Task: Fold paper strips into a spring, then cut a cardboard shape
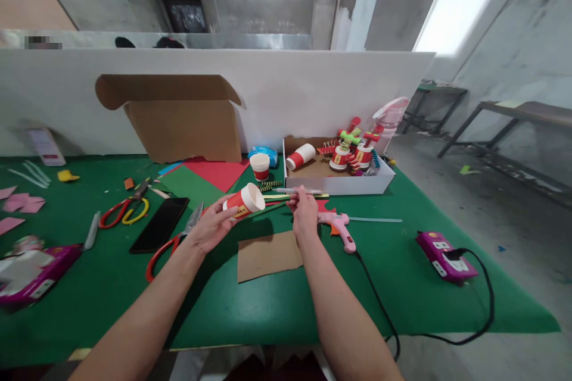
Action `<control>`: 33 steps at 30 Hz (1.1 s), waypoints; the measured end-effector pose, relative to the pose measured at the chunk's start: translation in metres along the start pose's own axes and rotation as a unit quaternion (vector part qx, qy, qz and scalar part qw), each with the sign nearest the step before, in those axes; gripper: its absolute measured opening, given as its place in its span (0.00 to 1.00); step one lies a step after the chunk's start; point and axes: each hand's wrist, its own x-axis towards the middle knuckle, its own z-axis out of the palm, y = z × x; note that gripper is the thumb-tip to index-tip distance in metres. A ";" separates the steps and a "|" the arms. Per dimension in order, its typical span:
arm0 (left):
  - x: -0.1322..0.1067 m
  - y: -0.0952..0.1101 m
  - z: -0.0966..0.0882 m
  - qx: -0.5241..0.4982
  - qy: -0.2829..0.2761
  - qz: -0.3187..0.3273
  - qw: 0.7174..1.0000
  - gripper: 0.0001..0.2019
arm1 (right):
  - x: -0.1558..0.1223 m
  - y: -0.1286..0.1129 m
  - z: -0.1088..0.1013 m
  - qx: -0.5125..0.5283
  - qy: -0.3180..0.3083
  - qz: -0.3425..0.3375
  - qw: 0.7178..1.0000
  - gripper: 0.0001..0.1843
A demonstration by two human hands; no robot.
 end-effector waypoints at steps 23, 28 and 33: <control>0.007 -0.036 0.017 0.594 -0.039 0.131 0.793 0.29 | -0.014 -0.012 0.007 0.065 -0.117 -0.023 0.991 0.12; 0.006 -0.030 0.015 0.546 -0.059 0.162 0.820 0.36 | -0.020 -0.013 0.009 0.068 -0.164 0.011 0.984 0.10; 0.000 -0.015 0.009 0.361 -0.019 0.226 0.905 0.37 | -0.026 -0.015 0.008 0.030 -0.241 0.065 0.968 0.12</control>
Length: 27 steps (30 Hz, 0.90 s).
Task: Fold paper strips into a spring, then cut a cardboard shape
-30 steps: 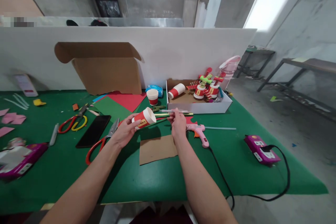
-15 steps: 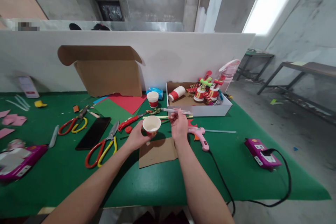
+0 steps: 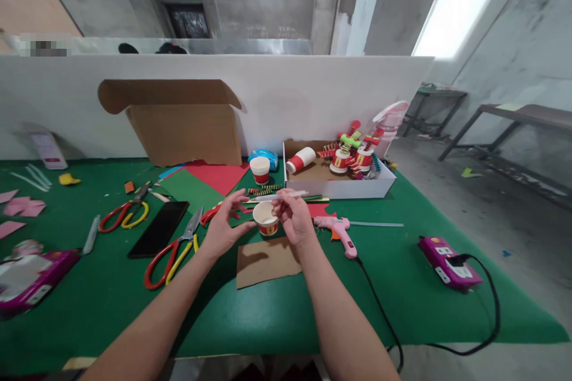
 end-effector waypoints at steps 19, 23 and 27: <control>0.006 0.052 -0.016 -0.138 0.100 0.071 0.983 0.09 | -0.016 0.000 0.009 -0.555 -0.144 -0.140 0.807 0.20; 0.040 0.075 -0.016 0.092 -0.031 0.112 0.989 0.09 | -0.021 0.008 0.013 -0.696 -0.154 -0.185 0.676 0.13; 0.078 0.096 0.033 0.376 -0.217 0.209 0.876 0.08 | -0.019 0.025 0.015 -0.755 -0.177 -0.139 0.616 0.07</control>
